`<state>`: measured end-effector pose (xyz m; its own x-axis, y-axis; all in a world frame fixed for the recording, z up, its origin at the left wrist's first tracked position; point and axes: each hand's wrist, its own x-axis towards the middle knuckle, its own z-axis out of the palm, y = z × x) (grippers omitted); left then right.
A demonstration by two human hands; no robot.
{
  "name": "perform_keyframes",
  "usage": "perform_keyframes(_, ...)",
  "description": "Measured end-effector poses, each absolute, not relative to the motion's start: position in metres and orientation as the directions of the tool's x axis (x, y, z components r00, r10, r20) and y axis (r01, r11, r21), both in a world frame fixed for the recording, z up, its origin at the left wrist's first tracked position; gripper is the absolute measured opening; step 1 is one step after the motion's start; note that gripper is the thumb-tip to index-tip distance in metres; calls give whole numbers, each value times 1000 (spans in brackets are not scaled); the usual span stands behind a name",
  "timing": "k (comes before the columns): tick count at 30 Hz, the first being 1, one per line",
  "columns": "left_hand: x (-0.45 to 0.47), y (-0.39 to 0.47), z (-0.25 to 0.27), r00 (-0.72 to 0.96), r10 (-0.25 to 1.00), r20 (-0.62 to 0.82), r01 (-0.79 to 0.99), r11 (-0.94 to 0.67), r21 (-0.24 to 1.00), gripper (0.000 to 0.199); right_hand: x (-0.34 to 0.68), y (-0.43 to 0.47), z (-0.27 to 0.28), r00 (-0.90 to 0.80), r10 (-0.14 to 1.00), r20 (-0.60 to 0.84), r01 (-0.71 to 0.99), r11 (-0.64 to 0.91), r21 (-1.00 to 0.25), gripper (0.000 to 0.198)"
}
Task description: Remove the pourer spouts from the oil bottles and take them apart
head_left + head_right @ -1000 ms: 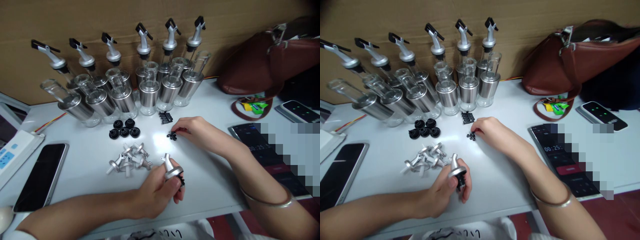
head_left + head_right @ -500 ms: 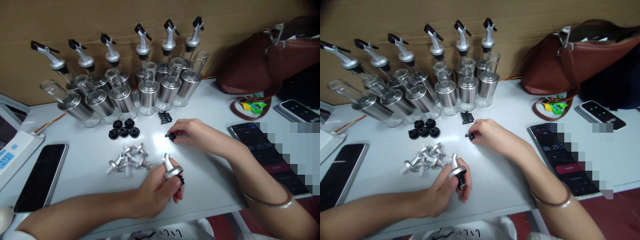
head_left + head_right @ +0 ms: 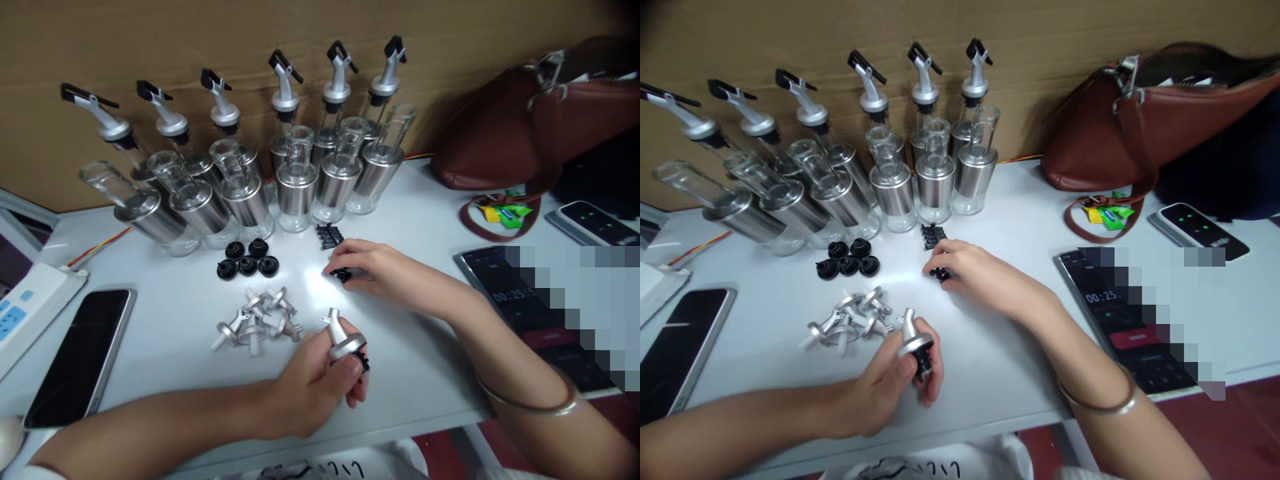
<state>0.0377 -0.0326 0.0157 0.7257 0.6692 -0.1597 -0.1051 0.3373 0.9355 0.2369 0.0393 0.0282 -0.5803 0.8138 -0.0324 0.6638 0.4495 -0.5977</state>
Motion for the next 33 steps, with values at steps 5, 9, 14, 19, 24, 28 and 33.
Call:
perform_keyframes(5,38,-32,15,725,671,-156,-109,336,935,57,233,40,32,-580,813,-54,674,441,-593,26)
perform_keyframes(9,38,-32,15,729,667,-154,-115,341,933,57,232,41,32,-561,825,-67,677,411,-610,23)
perform_keyframes(14,38,-32,15,735,660,-157,-106,341,934,57,232,40,33,-551,830,-88,696,399,-597,24)
perform_keyframes(19,37,-33,15,732,660,-167,-97,344,934,58,231,39,33,-539,836,-101,702,380,-602,16)
perform_keyframes(24,39,-33,13,728,668,-152,-121,343,931,57,231,40,34,-540,836,-97,695,378,-612,14)
perform_keyframes(28,39,-34,13,724,674,-143,-121,329,936,56,230,37,45,-513,858,26,612,386,-690,13)
perform_keyframes(33,38,-33,11,731,673,-115,-103,275,956,56,225,30,62,-628,778,27,271,251,-929,19)
